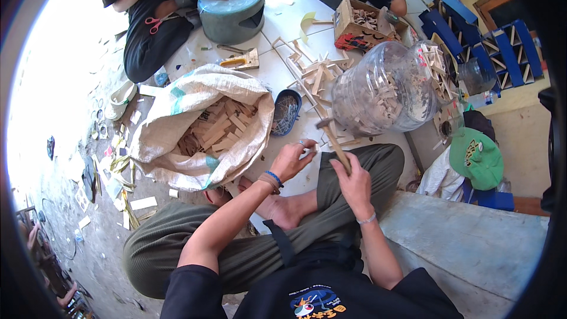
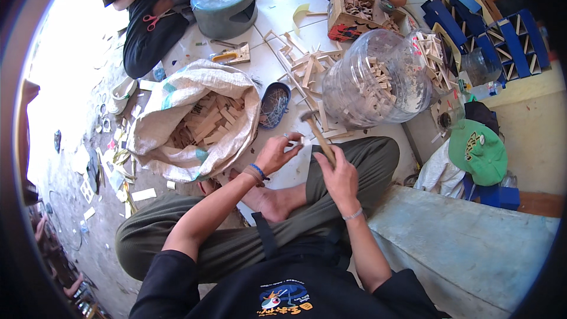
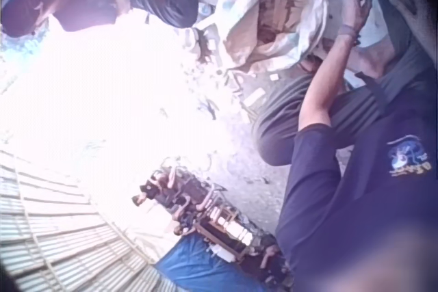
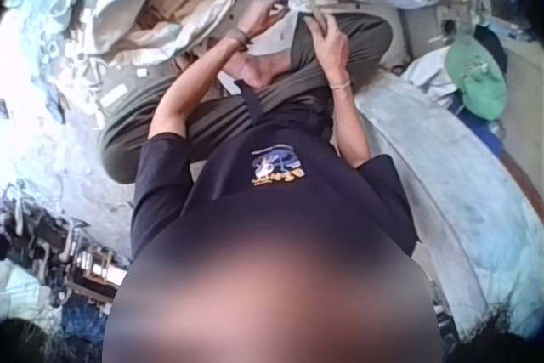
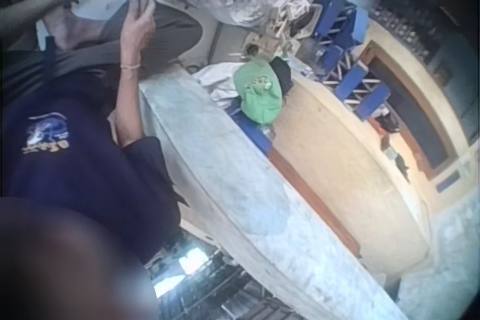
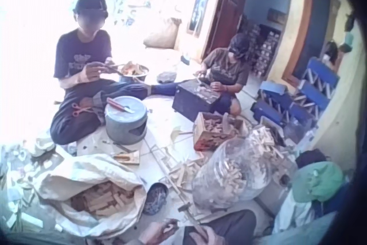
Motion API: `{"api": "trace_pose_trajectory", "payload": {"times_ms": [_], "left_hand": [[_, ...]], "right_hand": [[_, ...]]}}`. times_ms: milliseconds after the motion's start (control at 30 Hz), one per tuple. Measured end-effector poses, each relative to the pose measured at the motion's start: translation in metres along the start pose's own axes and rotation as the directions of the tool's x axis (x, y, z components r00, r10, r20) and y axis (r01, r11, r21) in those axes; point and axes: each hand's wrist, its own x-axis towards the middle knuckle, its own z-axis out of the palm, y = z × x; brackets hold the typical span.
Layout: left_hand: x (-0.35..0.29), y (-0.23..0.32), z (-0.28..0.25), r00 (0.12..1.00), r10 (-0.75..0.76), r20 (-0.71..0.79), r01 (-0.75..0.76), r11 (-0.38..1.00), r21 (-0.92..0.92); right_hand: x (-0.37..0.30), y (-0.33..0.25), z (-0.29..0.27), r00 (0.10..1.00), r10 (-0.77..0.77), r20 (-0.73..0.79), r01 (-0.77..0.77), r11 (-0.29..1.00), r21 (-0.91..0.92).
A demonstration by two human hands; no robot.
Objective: The person sits on the floor and assembles small wooden pieces into rectangular blocks. They pick pieces from a sack, align them, and use a hammer to tap them together. The person occasionally inspects the assembled blocks and places them into a clear plastic container.
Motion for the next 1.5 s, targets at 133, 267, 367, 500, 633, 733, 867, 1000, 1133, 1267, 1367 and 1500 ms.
{"api": "trace_pose_trajectory", "payload": {"times_ms": [133,267,367,500,633,733,867,1000,1133,1267,1367,1500], "left_hand": [[0.001,-0.011,-0.019,0.997,-0.030,-0.064,0.025,0.996,-0.080],[0.001,-0.021,-0.023,0.997,0.006,-0.083,-0.012,0.997,-0.077],[0.001,-0.026,-0.023,0.996,0.048,-0.078,-0.053,0.996,-0.066],[-0.003,-0.026,-0.023,0.998,0.058,-0.031,-0.058,0.998,-0.009],[-0.008,-0.025,-0.021,0.999,0.023,0.025,-0.024,0.999,0.043],[-0.012,-0.027,-0.018,0.996,0.046,0.070,-0.053,0.993,0.102],[-0.017,-0.032,-0.014,0.992,0.079,0.094,-0.093,0.984,0.155],[-0.022,-0.036,-0.010,0.995,0.096,0.033,-0.100,0.983,0.156],[-0.019,-0.043,-0.002,0.992,0.114,-0.052,-0.118,0.988,-0.094],[-0.009,-0.058,-0.002,0.971,0.167,0.169,-0.207,0.942,0.262],[-0.008,-0.062,0.002,0.965,0.227,0.130,-0.254,0.931,0.261],[-0.010,-0.065,0.010,0.962,0.256,0.095,-0.271,0.935,0.231]], "right_hand": [[-0.048,0.027,-0.025,0.986,-0.007,-0.164,0.001,0.999,-0.039],[-0.117,0.060,-0.028,0.983,0.126,-0.137,-0.136,0.988,-0.068],[-0.141,0.074,-0.018,0.979,0.165,-0.117,-0.184,0.968,-0.171],[-0.143,0.079,-0.029,0.966,0.258,0.002,-0.243,0.912,-0.331],[-0.127,0.069,-0.052,0.944,0.301,0.132,-0.210,0.863,-0.460],[-0.101,0.044,-0.061,0.974,0.212,0.075,-0.156,0.878,-0.453],[-0.037,-0.020,-0.048,0.999,-0.028,0.043,0.034,0.989,-0.143],[0.020,-0.100,0.025,0.891,-0.441,0.108,0.415,0.887,0.202],[0.073,-0.157,0.135,0.630,-0.736,0.247,0.711,0.675,0.199],[0.109,-0.166,0.207,0.612,-0.475,0.633,0.719,0.668,-0.193],[0.113,-0.151,0.219,0.618,-0.499,0.607,0.725,0.660,-0.196],[0.109,-0.141,0.225,0.634,-0.489,0.599,0.714,0.668,-0.210]]}}
